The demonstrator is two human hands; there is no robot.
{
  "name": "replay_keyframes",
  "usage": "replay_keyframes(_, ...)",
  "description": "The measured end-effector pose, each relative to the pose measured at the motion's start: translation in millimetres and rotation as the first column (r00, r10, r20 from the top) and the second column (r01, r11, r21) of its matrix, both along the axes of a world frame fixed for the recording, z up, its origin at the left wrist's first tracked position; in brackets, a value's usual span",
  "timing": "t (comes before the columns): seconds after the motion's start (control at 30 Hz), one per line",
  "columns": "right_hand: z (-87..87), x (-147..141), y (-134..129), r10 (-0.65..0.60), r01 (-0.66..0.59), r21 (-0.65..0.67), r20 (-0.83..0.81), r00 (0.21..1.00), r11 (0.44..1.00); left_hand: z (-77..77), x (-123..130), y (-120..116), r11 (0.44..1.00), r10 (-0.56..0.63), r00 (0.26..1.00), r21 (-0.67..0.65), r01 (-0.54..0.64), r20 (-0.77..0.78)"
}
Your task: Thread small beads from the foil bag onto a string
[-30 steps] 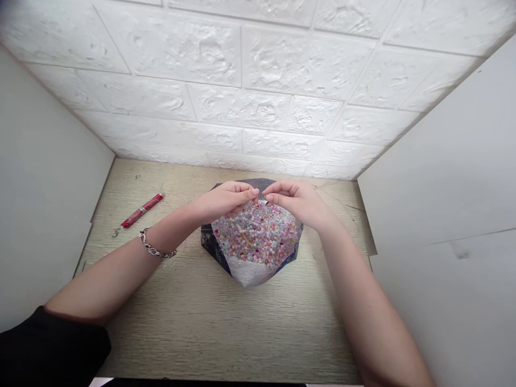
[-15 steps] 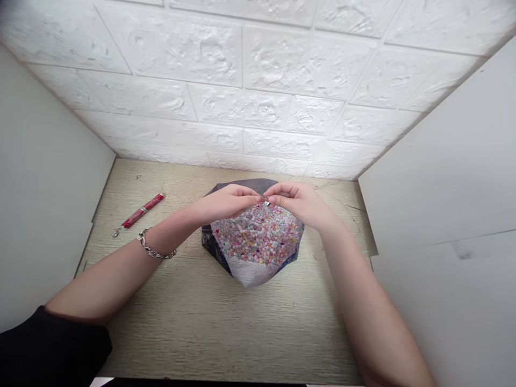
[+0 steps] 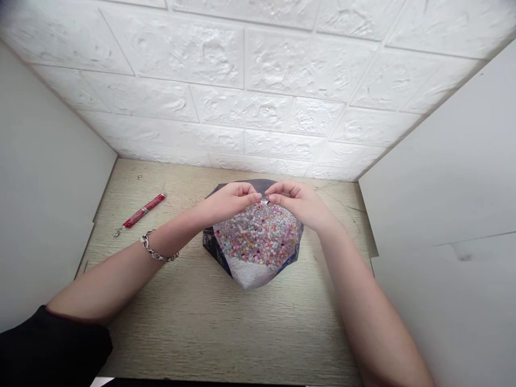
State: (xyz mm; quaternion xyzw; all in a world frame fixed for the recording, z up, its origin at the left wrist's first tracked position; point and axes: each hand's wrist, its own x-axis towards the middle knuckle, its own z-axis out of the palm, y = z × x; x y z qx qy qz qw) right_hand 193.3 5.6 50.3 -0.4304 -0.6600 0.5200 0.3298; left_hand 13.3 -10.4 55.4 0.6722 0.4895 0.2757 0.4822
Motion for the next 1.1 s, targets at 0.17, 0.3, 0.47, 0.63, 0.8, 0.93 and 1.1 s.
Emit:
replay_keyframes(0.17, -2.5, -2.8, -0.7, 0.009, -0.012, -0.035, -0.081, 0.997, 0.999, 1.0, 3.9, -2.5, 0.997, 0.034, 0.989, -0.068, -0.025, 0.141)
replay_keyframes(0.3, -6.2, -3.7, -0.3, 0.018, -0.021, -0.023, -0.122, 0.992, 1.0, -0.3, 5.6, -2.7, 0.995, 0.018, 0.97, -0.099, 0.006, 0.241)
replay_keyframes(0.47, -7.7, -4.7, -0.7, 0.024, -0.028, -0.026, -0.142, 0.99, 0.999, -0.3, 6.7, -3.7, 0.993, 0.014, 0.963, -0.114, 0.017, 0.269)
replay_keyframes(0.63, -6.0, -5.0, -1.5, 0.025, -0.029, -0.027, -0.132, 0.991, 0.999, 2.1, 6.4, -4.7, 0.993, 0.023, 0.961, -0.114, 0.009, 0.277)
replay_keyframes(0.8, -5.8, -5.3, -1.7, 0.015, -0.02, -0.037, -0.126, 0.992, 0.999, 3.2, 6.0, -4.3, 0.993, 0.032, 0.961, -0.117, 0.0, 0.273)
replay_keyframes(0.93, -5.0, -6.5, -2.4, 0.019, -0.026, -0.048, -0.14, 0.99, 0.998, 2.2, 6.1, -4.1, 0.994, 0.02, 0.963, -0.108, 0.01, 0.269)
replay_keyframes(1.1, -3.3, -7.2, -3.0, 0.011, -0.018, -0.052, -0.129, 0.992, 0.998, 2.4, 6.5, -4.5, 0.995, 0.024, 0.966, -0.1, 0.002, 0.257)
